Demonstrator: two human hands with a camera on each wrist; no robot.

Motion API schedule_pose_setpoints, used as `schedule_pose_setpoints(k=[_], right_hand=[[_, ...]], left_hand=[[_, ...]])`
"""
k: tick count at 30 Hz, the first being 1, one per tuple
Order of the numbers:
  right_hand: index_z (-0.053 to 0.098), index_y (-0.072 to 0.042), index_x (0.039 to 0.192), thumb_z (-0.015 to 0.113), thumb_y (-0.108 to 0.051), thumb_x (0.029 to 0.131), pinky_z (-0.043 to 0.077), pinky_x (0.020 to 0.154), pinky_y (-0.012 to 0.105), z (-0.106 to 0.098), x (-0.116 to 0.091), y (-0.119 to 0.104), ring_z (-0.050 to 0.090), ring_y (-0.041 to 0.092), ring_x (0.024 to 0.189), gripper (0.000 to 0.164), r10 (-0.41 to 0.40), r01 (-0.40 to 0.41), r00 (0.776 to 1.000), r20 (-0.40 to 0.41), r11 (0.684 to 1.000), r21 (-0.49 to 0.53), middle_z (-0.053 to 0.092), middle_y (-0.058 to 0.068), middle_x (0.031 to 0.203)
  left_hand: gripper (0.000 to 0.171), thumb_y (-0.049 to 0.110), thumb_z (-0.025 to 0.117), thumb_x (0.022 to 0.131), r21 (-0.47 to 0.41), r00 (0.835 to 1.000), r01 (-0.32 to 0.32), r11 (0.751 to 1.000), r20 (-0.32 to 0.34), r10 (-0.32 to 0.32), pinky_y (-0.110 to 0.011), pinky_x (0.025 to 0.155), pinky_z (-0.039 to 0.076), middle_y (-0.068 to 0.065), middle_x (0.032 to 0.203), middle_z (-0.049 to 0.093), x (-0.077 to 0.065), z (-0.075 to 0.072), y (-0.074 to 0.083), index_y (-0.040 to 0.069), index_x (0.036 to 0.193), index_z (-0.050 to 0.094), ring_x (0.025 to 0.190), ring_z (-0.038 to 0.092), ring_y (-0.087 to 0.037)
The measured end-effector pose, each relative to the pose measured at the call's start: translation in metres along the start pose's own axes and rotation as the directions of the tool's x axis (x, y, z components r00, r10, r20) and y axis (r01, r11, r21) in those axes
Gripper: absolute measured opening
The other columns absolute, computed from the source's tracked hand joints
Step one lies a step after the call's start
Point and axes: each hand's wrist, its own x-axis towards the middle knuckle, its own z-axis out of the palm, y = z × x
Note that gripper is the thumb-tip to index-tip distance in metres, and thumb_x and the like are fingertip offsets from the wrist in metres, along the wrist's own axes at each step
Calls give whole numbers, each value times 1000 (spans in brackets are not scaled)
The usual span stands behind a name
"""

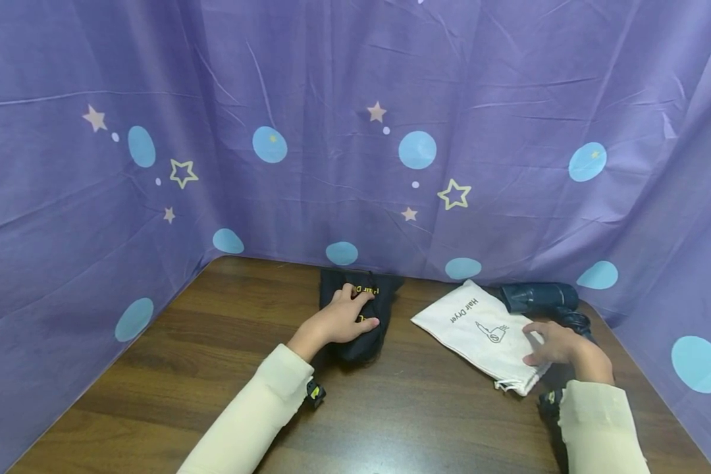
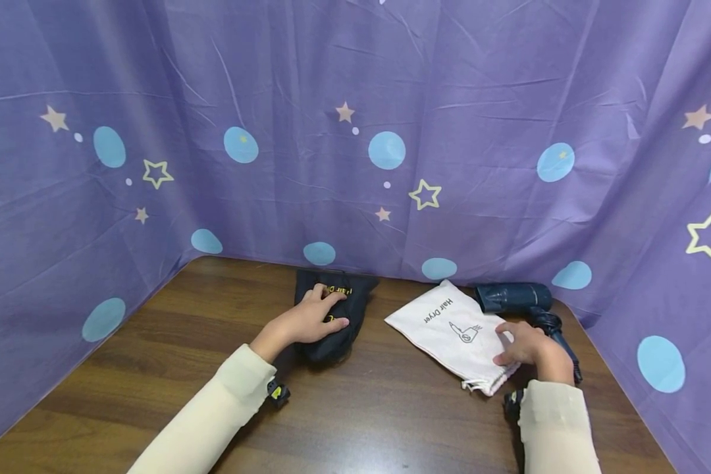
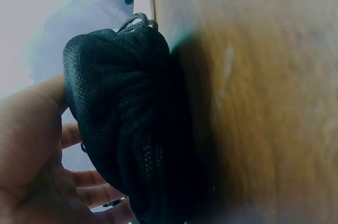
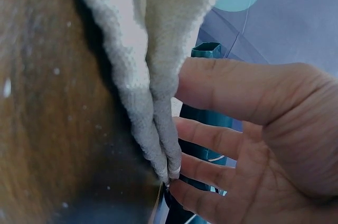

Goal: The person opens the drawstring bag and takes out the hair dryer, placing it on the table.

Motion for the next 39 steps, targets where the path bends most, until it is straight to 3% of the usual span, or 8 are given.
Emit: schedule_pose_setpoints(k=[18, 30, 35, 39], right_hand=[[56, 2, 137, 86, -40, 79, 35, 97, 77, 2, 1, -4, 36, 68, 128, 78, 44, -44, 999, 0, 999, -13, 40, 43, 142], [59, 3, 133, 87, -36, 79, 39, 95, 74, 0, 2, -4, 45, 64, 124, 72, 0, 0, 1000, -18, 999, -36, 50, 40, 136], [58, 3, 134, 87, -34, 79, 41, 94, 72, -3, 0, -13, 49, 61, 122, 72, 1, -1, 1000, -15, 999, -38, 53, 39, 133], [56, 4, 138, 87, -32, 80, 40, 95, 73, -8, -2, -26, 47, 62, 123, 75, -25, 24, 999, -33, 999, -33, 53, 38, 134]], left_hand=[[61, 50, 51, 104, 40, 999, -41, 998, -11, 41, -52, 106, 44, -26, 150, 33, 1, 15, 23, 18, 155, 42, 137, 37, -39], [64, 52, 44, 106, 35, 998, -61, 998, -22, 62, -53, 105, 45, -28, 152, 30, -1, 24, 44, 14, 157, 40, 137, 37, -42], [66, 55, 40, 106, 11, 997, -70, 998, 21, 69, -56, 108, 42, -30, 158, 23, -2, 22, 44, 16, 159, 36, 142, 30, -45], [69, 58, 42, 105, -26, 994, -53, 998, 95, 56, -58, 110, 38, -27, 163, 15, -5, 15, 39, 21, 162, 29, 147, 23, -42]])
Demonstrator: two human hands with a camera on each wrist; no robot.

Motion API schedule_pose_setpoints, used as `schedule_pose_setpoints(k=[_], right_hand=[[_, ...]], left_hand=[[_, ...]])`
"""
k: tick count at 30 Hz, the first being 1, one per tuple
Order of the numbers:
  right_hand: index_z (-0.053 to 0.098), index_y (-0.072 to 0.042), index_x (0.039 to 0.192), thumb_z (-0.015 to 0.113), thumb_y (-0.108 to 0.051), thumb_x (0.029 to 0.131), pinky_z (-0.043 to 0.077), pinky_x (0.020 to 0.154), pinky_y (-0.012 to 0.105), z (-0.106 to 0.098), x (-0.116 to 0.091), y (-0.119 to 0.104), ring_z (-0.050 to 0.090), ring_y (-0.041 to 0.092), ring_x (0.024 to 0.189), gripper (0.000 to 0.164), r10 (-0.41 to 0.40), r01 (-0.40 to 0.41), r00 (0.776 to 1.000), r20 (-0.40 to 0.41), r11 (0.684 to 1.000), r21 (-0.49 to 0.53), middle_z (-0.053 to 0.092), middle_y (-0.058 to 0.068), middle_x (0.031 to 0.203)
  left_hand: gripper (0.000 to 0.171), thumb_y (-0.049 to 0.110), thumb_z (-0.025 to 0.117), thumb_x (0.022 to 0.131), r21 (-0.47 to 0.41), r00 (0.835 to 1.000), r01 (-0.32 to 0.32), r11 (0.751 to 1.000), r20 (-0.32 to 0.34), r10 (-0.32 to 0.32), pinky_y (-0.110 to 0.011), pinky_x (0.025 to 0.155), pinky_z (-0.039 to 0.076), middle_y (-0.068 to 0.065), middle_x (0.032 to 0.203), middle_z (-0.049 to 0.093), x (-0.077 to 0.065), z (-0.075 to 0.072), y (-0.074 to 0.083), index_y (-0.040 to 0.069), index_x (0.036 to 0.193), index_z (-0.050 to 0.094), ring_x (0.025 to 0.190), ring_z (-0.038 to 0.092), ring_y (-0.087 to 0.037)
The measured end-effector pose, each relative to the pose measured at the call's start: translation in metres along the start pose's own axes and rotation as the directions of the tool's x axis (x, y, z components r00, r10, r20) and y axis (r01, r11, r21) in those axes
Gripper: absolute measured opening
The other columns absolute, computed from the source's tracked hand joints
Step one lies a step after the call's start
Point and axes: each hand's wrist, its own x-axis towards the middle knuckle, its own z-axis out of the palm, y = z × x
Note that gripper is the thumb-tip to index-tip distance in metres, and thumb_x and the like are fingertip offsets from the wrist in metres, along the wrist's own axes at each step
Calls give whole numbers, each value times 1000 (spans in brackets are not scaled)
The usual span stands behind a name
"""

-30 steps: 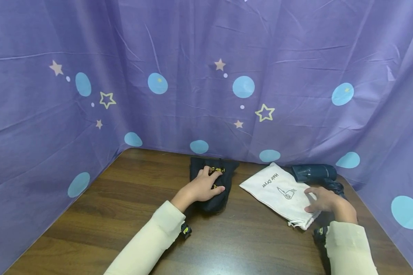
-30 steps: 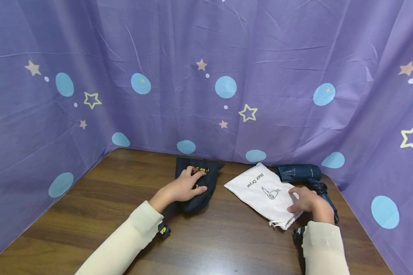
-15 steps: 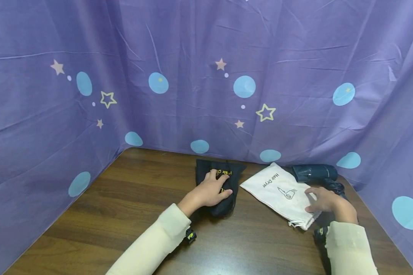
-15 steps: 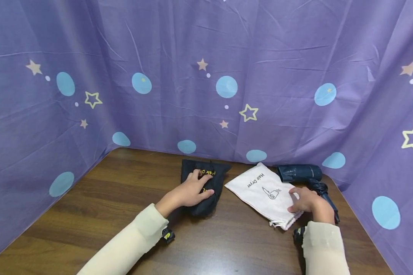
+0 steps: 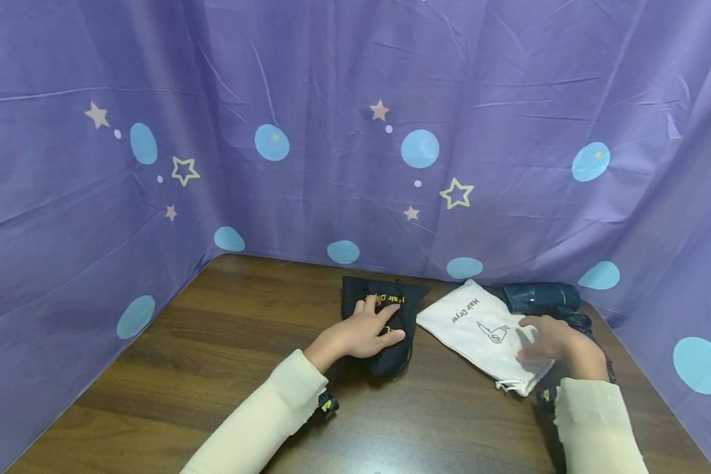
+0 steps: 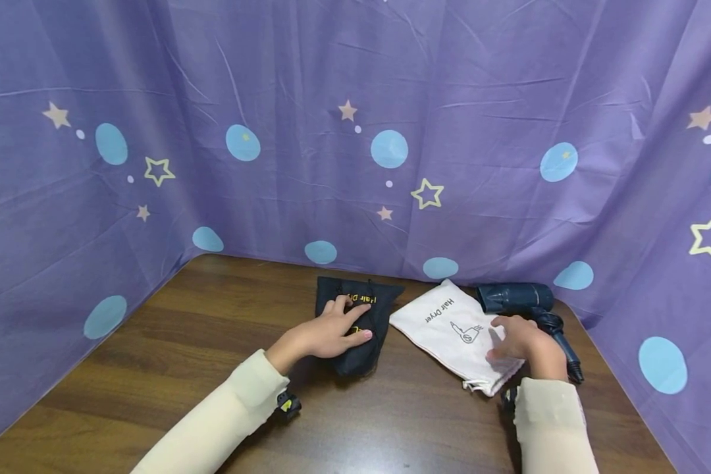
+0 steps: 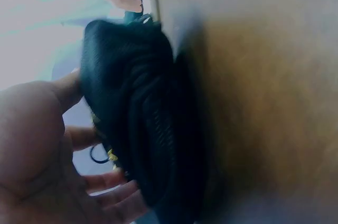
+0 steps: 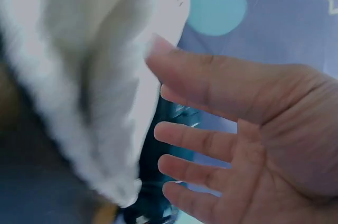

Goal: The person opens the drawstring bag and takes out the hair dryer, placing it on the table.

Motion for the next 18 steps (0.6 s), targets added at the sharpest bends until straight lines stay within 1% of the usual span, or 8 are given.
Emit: schedule_pose_setpoints(k=[2, 4, 6, 9, 14, 17, 18], right_hand=[[55, 4, 139, 86, -31, 81, 38, 96, 75, -4, -1, -7, 43, 64, 126, 75, -33, 33, 999, -19, 999, 1, 51, 38, 137], [54, 3, 141, 85, -31, 83, 36, 96, 76, -7, -4, -16, 38, 66, 128, 74, -62, 62, 997, -36, 998, 7, 48, 40, 140], [54, 3, 141, 84, -31, 84, 35, 97, 77, -10, -5, -26, 35, 67, 129, 72, -99, 100, 994, -48, 995, 10, 44, 41, 141], [55, 3, 140, 82, -31, 86, 36, 96, 76, -11, -8, -40, 33, 67, 129, 70, -141, 142, 988, -64, 990, 4, 42, 42, 142], [57, 1, 139, 80, -31, 87, 38, 97, 74, -8, -8, -66, 35, 64, 131, 65, -162, 161, 984, -69, 987, -20, 45, 38, 142], [58, -1, 139, 81, -31, 87, 39, 99, 71, -6, -8, -82, 38, 61, 130, 64, -180, 177, 981, -69, 983, -41, 49, 33, 140], [59, -1, 138, 81, -30, 87, 39, 99, 70, -5, -7, -87, 40, 60, 128, 63, -197, 194, 978, -73, 980, -54, 51, 32, 138]], left_hand=[[71, 58, 44, 104, -21, 999, 8, 1000, 35, -8, -58, 110, 38, -25, 165, 13, -2, -5, -2, 24, 163, 25, 146, 22, -39], [74, 59, 47, 103, -29, 998, 10, 1000, 61, -8, -56, 109, 39, -21, 165, 14, -3, -9, -4, 27, 164, 21, 142, 25, -35], [76, 58, 51, 101, -33, 997, -2, 999, 73, 4, -54, 108, 40, -18, 163, 19, -5, -14, -5, 27, 164, 21, 137, 28, -33], [81, 58, 61, 97, -19, 996, -32, 999, 81, 34, -49, 107, 41, -14, 158, 25, -9, -20, -6, 26, 163, 25, 132, 31, -30], [91, 57, 79, 84, 41, 990, -88, 995, 116, 83, -45, 104, 42, -10, 148, 33, -15, -26, -1, 23, 155, 33, 126, 33, -29], [99, 55, 89, 72, 83, 985, -102, 991, 145, 89, -41, 102, 44, -7, 141, 34, -18, -25, 5, 24, 148, 34, 121, 34, -28], [101, 54, 92, 69, 103, 985, -101, 990, 149, 85, -40, 101, 45, -6, 140, 34, -18, -24, 6, 25, 147, 34, 120, 34, -27]])
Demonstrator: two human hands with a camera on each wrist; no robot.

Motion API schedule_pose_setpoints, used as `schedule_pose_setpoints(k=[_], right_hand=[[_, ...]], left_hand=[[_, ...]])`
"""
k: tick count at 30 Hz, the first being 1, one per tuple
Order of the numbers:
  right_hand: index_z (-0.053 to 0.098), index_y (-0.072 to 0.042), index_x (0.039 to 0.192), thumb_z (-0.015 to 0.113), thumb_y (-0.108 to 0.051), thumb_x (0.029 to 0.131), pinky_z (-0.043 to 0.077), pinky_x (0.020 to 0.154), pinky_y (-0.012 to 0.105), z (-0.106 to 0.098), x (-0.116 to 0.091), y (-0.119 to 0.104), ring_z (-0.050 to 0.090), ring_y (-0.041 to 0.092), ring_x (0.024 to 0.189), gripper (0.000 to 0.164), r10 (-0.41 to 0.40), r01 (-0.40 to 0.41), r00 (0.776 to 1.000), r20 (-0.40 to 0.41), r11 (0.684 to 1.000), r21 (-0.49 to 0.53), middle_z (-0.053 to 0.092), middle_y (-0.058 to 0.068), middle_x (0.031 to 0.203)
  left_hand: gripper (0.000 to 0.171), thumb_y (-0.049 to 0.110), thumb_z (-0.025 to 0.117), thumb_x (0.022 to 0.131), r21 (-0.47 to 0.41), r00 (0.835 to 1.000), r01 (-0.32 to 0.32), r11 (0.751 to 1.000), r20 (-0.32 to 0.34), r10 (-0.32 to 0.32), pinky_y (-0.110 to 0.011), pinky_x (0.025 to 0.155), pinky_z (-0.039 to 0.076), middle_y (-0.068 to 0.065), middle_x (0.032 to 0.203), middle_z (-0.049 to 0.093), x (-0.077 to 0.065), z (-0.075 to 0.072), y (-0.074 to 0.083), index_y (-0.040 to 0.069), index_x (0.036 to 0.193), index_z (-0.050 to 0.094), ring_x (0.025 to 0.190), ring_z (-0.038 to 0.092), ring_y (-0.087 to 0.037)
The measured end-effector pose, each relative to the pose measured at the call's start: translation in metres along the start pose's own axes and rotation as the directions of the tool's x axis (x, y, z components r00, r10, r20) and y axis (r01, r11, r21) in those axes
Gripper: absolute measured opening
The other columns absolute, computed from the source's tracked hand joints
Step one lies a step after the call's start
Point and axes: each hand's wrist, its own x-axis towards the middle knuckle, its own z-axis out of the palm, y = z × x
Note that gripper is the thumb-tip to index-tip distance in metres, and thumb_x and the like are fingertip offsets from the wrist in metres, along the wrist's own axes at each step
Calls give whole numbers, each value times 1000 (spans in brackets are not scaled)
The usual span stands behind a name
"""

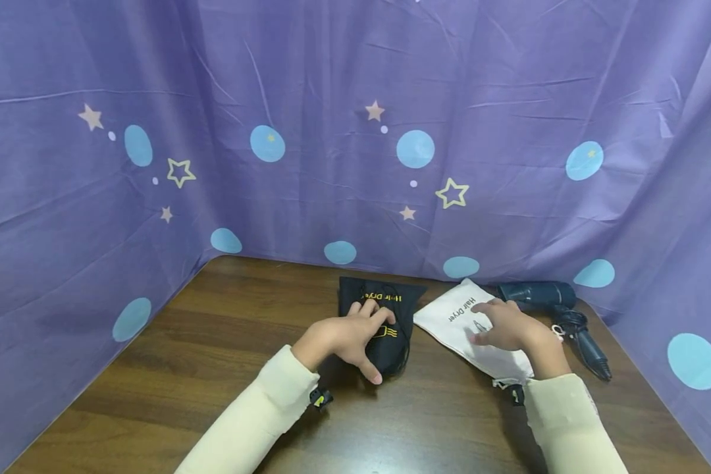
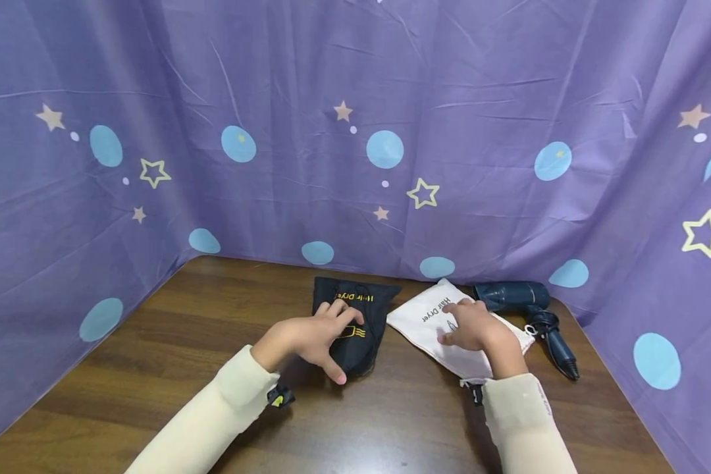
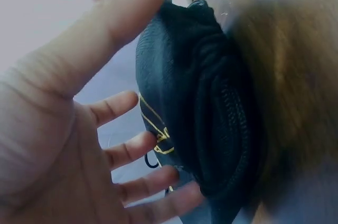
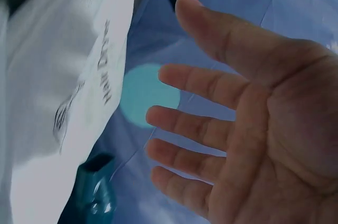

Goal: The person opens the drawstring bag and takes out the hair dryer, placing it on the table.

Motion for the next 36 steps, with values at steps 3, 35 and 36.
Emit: schedule_pose_setpoints(k=[3, 35, 36], right_hand=[[62, 0, 134, 82, -28, 85, 41, 100, 66, 5, 4, -14, 46, 57, 122, 60, -61, 60, 998, -21, 998, -33, 56, 29, 131], [60, -6, 138, 79, -33, 89, 43, 103, 55, 21, 3, -82, 51, 41, 123, 59, -269, 263, 962, -51, 960, -91, 57, 19, 134], [60, -6, 139, 79, -33, 90, 44, 103, 55, 20, 3, -82, 51, 40, 122, 59, -277, 271, 959, -61, 958, -93, 57, 18, 134]], left_hand=[[105, 53, 96, 62, 52, 1000, 25, 998, 8, -26, -37, 98, 47, -4, 139, 33, -1, 3, 4, 26, 143, 35, 118, 34, -25], [64, 31, 86, 75, 146, 989, -104, 984, -86, 117, -29, 81, 50, -2, 121, 46, -3, -8, 15, 18, 128, 52, 91, 55, -13], [62, 30, 84, 76, 141, 987, -115, 983, -96, 129, -29, 82, 50, -1, 121, 46, -3, -9, 14, 18, 128, 52, 91, 55, -13]])
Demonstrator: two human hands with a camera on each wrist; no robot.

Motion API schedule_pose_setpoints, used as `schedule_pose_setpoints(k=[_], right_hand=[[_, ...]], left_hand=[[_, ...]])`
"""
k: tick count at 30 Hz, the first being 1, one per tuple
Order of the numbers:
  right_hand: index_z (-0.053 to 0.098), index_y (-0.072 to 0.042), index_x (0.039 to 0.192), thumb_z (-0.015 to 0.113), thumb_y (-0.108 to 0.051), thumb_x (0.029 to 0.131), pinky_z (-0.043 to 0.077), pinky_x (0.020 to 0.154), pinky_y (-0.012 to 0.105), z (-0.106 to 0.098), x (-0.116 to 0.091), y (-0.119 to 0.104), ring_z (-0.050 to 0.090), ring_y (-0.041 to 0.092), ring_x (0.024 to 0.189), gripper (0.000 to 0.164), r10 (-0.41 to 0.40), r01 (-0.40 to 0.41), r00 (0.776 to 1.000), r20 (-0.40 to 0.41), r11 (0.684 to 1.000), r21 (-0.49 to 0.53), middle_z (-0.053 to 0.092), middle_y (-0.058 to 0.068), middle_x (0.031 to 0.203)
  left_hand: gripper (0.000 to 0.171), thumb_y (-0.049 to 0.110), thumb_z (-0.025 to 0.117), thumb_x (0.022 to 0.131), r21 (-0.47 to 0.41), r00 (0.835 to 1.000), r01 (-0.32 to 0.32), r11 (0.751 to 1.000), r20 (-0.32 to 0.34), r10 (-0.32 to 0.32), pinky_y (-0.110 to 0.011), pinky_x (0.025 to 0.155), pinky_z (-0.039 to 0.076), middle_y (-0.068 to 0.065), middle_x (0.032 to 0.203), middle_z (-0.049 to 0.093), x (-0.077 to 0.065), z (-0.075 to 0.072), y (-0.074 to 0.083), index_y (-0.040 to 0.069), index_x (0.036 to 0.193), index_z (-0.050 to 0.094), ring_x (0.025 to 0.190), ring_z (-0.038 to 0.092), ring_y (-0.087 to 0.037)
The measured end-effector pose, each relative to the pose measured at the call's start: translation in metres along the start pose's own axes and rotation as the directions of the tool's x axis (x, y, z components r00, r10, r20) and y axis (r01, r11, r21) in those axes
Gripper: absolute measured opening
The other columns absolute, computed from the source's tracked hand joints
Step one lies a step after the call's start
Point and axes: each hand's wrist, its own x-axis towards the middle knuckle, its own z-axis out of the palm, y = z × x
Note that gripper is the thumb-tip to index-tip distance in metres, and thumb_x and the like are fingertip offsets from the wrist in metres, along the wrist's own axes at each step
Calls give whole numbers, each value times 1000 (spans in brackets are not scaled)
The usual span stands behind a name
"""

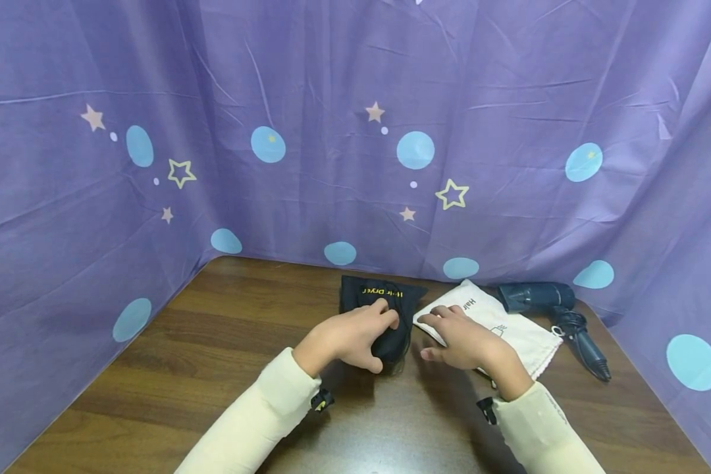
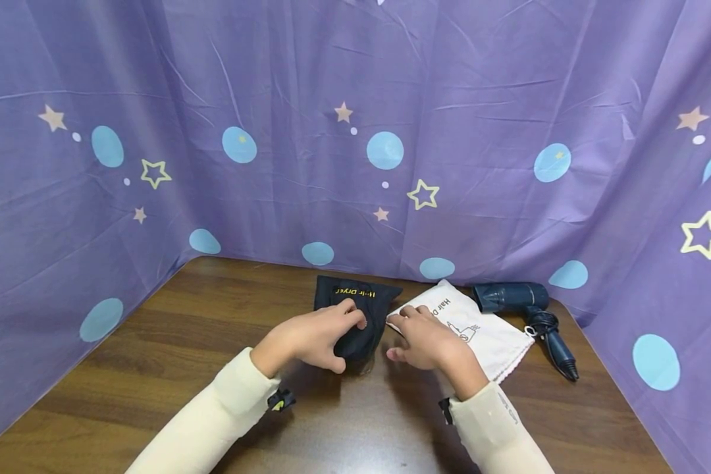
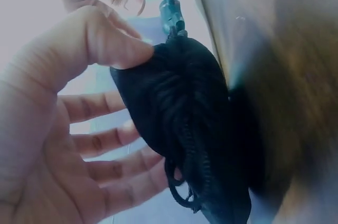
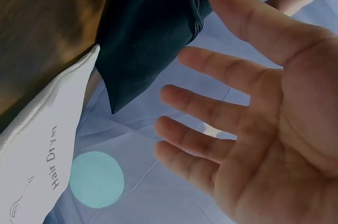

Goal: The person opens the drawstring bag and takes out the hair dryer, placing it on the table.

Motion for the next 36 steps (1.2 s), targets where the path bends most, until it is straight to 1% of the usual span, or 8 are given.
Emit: schedule_pose_setpoints(k=[5, 10, 13, 19, 25, 28, 31, 36], right_hand=[[59, -5, 139, 77, -33, 92, 45, 101, 54, -1, 1, -3, 53, 39, 120, 57, -50, 51, 996, -70, 999, 7, 58, 18, 133], [59, -2, 135, 75, -32, 93, 47, 99, 54, 2, 4, -6, 55, 40, 116, 54, -77, 80, 981, -179, 997, 10, 59, 17, 132], [59, -2, 132, 76, -33, 93, 48, 98, 52, 4, 7, -8, 57, 37, 114, 53, -83, 87, 965, -247, 996, 5, 61, 14, 128], [58, -4, 133, 79, -33, 91, 49, 96, 49, 12, 14, -12, 59, 33, 111, 56, -112, 113, 929, -352, 993, -17, 63, 12, 124], [57, -5, 133, 85, -29, 85, 51, 86, 46, 25, 23, -19, 60, 32, 99, 60, -182, 150, 854, -488, 983, -105, 64, 12, 116], [59, -5, 129, 87, -27, 82, 52, 79, 45, 31, 28, -21, 60, 32, 93, 58, -201, 133, 811, -550, 978, -162, 65, 11, 110], [60, -5, 124, 87, -21, 81, 51, 72, 45, 35, 30, -21, 61, 32, 88, 54, -202, 111, 785, -585, 976, -187, 66, 11, 105], [60, -3, 125, 84, -16, 81, 50, 67, 45, 36, 31, -20, 63, 32, 84, 51, -186, 91, 778, -600, 978, -186, 67, 12, 100]], left_hand=[[52, 28, 79, 76, -11, 991, -74, 997, -110, 72, -28, 84, 49, 1, 115, 51, 0, -6, -6, 15, 121, 55, 93, 55, -13], [39, 26, 78, 78, -5, 960, -153, 988, -237, 148, -27, 77, 48, 4, 104, 52, 1, -11, -10, 15, 107, 55, 87, 54, -12], [32, 25, 77, 80, 22, 932, -191, 981, -311, 188, -26, 75, 46, 5, 97, 52, 1, -13, -13, 15, 100, 54, 83, 52, -11], [21, 15, 75, 87, 73, 855, -287, 955, -429, 290, -28, 73, 45, 3, 89, 53, 4, -13, -18, 13, 94, 55, 81, 50, -11], [17, 10, 73, 89, 121, 793, -335, 934, -499, 349, -28, 74, 48, 0, 92, 58, 6, -11, -21, 9, 98, 59, 82, 53, -12], [17, 10, 74, 89, 133, 781, -338, 932, -512, 357, -29, 74, 48, 0, 92, 59, 7, -10, -21, 9, 98, 59, 82, 54, -13], [17, 11, 75, 89, 135, 779, -340, 931, -514, 359, -28, 74, 48, -1, 92, 59, 7, -10, -21, 9, 97, 60, 82, 54, -13], [25, 18, 78, 89, 121, 806, -307, 944, -495, 326, -30, 81, 49, 0, 100, 59, 5, -12, -22, 10, 103, 60, 90, 55, -15]])
